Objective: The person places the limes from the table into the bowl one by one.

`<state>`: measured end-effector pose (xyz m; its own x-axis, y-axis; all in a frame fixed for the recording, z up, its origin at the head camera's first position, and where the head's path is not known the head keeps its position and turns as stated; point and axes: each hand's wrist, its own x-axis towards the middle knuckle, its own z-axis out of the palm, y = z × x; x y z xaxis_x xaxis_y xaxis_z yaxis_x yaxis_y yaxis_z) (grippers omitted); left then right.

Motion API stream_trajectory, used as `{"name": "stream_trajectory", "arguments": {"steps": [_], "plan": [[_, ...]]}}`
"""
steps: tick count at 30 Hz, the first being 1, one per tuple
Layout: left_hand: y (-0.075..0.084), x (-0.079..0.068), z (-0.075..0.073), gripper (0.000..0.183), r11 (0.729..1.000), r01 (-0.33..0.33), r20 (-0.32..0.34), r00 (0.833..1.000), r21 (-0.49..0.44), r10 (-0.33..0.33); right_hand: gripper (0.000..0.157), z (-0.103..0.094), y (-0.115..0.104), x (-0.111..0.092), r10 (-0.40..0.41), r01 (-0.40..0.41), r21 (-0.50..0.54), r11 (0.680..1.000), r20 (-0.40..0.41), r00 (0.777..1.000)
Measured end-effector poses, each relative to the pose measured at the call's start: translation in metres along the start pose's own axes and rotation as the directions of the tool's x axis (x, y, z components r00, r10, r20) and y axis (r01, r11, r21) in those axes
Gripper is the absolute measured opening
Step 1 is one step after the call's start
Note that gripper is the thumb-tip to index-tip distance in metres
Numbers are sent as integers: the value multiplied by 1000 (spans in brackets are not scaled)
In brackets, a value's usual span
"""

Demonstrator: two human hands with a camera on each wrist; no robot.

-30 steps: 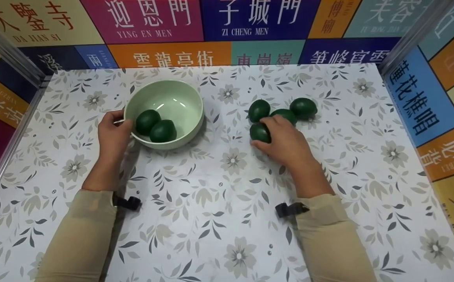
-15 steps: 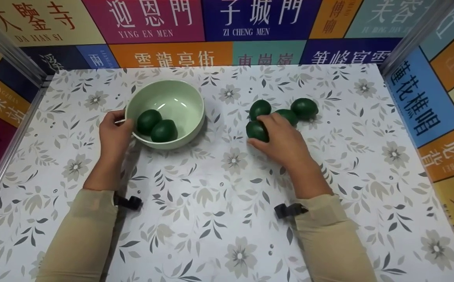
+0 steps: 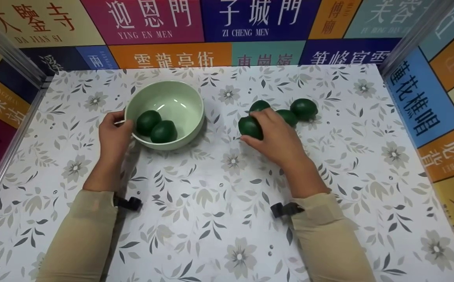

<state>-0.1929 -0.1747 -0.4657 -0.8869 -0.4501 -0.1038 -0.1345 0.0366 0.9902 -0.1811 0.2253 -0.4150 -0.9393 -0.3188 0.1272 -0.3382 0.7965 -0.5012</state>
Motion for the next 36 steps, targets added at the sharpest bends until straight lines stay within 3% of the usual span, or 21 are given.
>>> {"name": "stream_trajectory", "arguments": {"steps": [19,25,36], "plan": [[2,1,0,32,1000,18,-15,1000,24,-18,64,2,-20,11,-81,83,23,996,-80,994],[2,1,-2,32,998,-15,-8,1000,61,16,61,4,-26,15,-126,129,20,991,-121,985],[2,1,1,31,1000,6,-15,1000,18,-6,62,8,-44,24,-174,180,27,983,-146,974]]}}
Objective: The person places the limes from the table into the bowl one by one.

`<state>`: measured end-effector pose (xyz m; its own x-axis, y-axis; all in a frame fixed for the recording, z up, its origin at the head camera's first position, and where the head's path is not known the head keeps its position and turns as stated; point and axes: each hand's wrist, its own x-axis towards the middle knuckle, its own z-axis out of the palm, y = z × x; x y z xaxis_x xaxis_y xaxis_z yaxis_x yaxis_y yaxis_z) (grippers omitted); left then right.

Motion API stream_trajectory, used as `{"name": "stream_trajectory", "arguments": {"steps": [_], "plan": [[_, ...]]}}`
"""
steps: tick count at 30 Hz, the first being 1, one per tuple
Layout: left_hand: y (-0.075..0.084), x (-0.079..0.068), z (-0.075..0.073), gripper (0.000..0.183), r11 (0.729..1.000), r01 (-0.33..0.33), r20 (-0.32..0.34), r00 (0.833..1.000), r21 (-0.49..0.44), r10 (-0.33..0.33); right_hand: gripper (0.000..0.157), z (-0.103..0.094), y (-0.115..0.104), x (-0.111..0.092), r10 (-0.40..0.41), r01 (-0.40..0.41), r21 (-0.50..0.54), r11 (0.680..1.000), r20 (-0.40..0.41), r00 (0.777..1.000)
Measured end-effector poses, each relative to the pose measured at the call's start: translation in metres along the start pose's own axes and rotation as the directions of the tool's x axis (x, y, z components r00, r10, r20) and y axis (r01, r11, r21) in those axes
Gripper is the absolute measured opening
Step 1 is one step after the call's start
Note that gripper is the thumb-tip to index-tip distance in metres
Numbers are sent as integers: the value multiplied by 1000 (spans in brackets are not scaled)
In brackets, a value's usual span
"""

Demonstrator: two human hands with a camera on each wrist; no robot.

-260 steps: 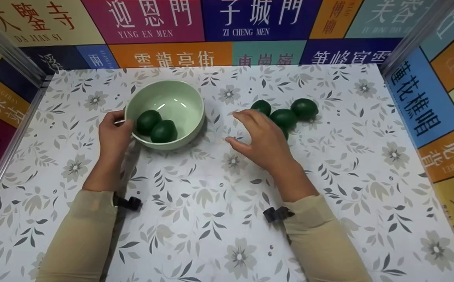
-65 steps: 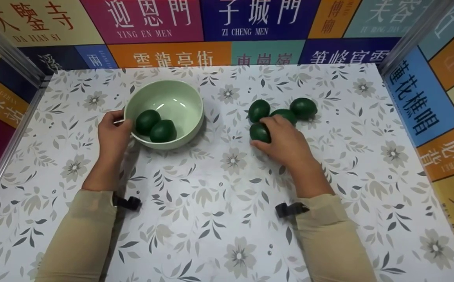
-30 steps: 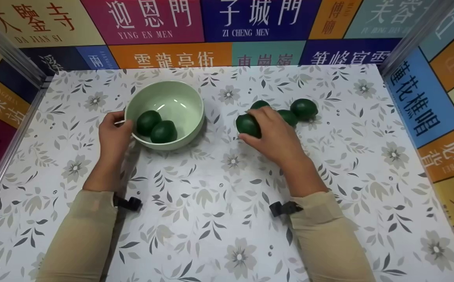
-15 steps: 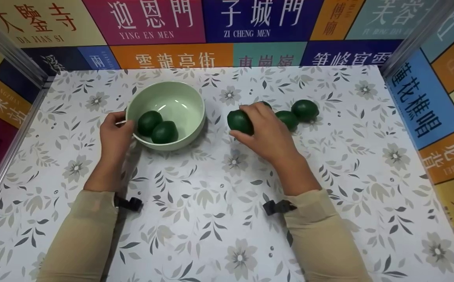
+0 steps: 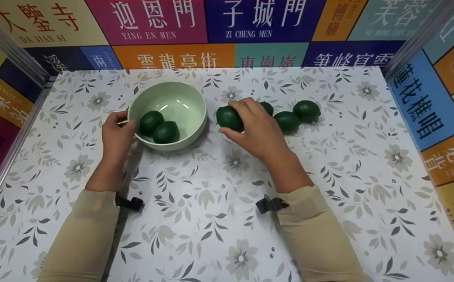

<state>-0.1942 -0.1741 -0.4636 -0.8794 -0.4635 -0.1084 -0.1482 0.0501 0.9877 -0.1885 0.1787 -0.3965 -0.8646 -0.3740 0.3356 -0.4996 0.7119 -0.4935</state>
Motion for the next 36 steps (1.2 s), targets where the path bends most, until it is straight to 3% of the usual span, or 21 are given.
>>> {"name": "stream_trajectory", "arguments": {"steps": [14,20,30,36], "plan": [[0,1,0,31,1000,13,5,1000,6,-13,62,12,-17,12,-7,6,39,999,20,1000],[0,1,-3,32,999,-7,11,1000,49,6,63,17,-25,17,-43,42,81,996,0,999],[1,0,-4,32,999,17,30,999,40,-18,62,28,-37,26,-94,99,134,986,-40,995],[1,1,-3,31,999,20,21,1000,46,-21,64,35,-42,30,-81,86,176,981,-34,996]]}}
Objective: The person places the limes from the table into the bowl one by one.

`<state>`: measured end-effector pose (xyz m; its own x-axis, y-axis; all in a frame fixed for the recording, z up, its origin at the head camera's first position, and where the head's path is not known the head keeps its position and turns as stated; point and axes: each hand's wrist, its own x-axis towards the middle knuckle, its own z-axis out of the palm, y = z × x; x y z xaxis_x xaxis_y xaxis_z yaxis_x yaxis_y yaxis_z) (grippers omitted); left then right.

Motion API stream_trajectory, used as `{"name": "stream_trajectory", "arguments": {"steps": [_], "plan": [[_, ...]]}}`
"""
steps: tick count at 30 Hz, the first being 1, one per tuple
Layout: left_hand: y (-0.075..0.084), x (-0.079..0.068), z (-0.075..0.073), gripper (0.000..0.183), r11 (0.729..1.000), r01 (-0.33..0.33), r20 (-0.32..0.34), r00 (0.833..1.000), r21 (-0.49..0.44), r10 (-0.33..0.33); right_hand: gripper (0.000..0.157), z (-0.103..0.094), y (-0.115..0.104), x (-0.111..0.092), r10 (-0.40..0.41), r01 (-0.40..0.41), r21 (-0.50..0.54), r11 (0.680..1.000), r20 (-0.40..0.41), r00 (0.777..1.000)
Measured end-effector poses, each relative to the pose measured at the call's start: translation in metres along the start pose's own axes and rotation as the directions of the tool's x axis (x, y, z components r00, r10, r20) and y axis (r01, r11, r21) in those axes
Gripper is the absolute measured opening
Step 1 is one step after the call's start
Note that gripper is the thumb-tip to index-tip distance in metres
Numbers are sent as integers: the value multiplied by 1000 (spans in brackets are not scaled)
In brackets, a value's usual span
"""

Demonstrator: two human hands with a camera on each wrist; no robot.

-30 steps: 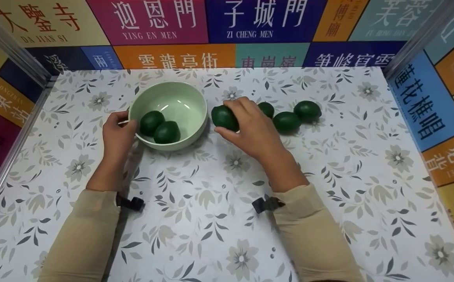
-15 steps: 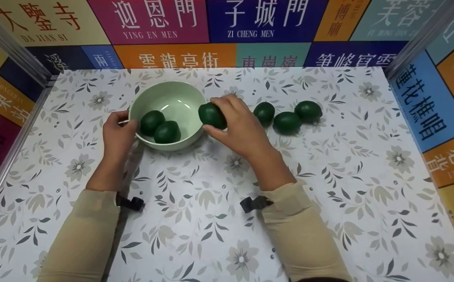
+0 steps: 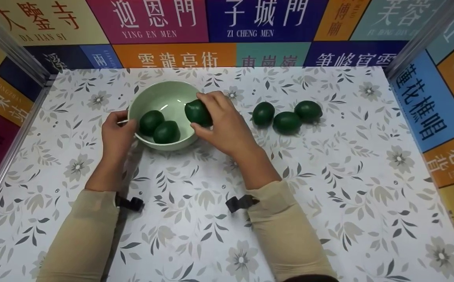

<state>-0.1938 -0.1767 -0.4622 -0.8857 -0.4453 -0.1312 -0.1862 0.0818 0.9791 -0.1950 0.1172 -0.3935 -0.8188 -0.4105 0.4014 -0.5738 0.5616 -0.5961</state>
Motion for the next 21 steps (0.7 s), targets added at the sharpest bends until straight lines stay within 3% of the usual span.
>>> {"name": "stream_trajectory", "arguments": {"steps": [7,14,21], "plan": [[1,-1,0,32,1000,16,0,1000,-16,-16,61,7,0,0,6,-6,18,1000,8,1000],[0,-1,-1,32,999,8,-14,1000,38,-8,58,11,3,0,-3,3,12,1000,28,1000],[-1,-2,1,31,997,26,-12,1000,-68,-26,58,19,8,0,-46,47,-24,999,30,998]]}}
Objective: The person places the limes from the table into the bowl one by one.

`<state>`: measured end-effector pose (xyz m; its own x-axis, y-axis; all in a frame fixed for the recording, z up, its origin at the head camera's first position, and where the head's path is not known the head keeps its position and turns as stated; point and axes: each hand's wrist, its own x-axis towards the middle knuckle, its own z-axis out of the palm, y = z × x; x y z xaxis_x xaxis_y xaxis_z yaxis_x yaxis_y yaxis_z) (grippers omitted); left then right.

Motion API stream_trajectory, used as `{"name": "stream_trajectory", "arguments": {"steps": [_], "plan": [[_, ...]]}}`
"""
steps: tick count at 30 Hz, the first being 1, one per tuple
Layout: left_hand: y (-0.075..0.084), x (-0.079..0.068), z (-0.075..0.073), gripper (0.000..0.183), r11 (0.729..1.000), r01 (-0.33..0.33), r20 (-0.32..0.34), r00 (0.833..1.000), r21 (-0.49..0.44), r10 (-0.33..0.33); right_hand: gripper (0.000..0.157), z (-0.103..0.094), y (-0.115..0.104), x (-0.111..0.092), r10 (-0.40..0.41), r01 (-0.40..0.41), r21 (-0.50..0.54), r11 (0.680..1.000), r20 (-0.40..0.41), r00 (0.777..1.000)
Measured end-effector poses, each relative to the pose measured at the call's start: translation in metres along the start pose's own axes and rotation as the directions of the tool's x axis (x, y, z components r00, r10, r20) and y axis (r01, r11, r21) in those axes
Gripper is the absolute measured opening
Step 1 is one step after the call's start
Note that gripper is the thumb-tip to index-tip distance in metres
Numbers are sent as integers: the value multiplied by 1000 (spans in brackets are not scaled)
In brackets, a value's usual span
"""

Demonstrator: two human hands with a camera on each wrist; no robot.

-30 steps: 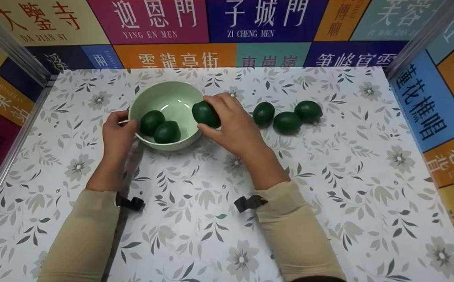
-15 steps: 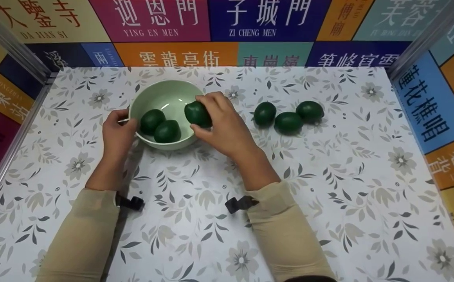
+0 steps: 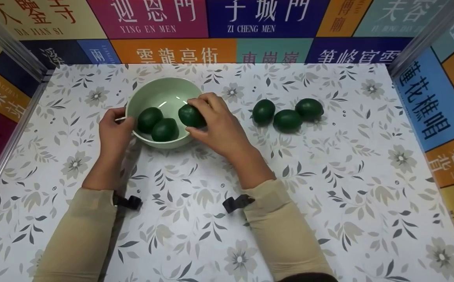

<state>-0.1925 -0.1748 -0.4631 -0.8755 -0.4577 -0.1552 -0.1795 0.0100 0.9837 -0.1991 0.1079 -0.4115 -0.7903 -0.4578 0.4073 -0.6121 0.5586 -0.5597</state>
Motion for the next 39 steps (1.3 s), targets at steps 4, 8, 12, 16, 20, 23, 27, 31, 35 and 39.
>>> {"name": "stream_trajectory", "arguments": {"steps": [4,8,12,16,20,23,27,31,35,39], "plan": [[0,0,0,31,1000,8,-2,1000,-5,-8,58,5,2,0,-48,48,-13,999,-16,999],[1,0,0,32,1000,11,3,1000,-18,-11,57,9,4,0,-60,60,5,998,-24,998],[1,0,1,32,1000,4,6,1000,-8,-4,58,13,4,0,-68,69,22,997,-27,997],[1,1,1,32,1000,-11,2,1000,25,11,58,18,5,1,-85,86,47,995,-29,996],[1,0,0,32,999,-18,-1,1000,51,18,58,20,4,1,-88,89,63,994,-27,996],[0,0,-1,32,997,-23,-5,1000,77,24,58,22,3,2,-84,85,64,994,-18,996],[1,0,-1,33,997,-18,-6,1000,78,18,58,24,2,3,-79,79,70,994,-3,997],[2,1,-1,33,998,-15,0,1000,65,15,59,25,1,4,-69,68,63,996,6,998],[2,0,-1,33,998,-15,-3,1000,65,16,59,27,1,5,-64,64,56,996,14,998],[1,0,0,33,997,-20,-10,1000,68,20,59,30,2,5,-62,60,51,997,29,998]]}}
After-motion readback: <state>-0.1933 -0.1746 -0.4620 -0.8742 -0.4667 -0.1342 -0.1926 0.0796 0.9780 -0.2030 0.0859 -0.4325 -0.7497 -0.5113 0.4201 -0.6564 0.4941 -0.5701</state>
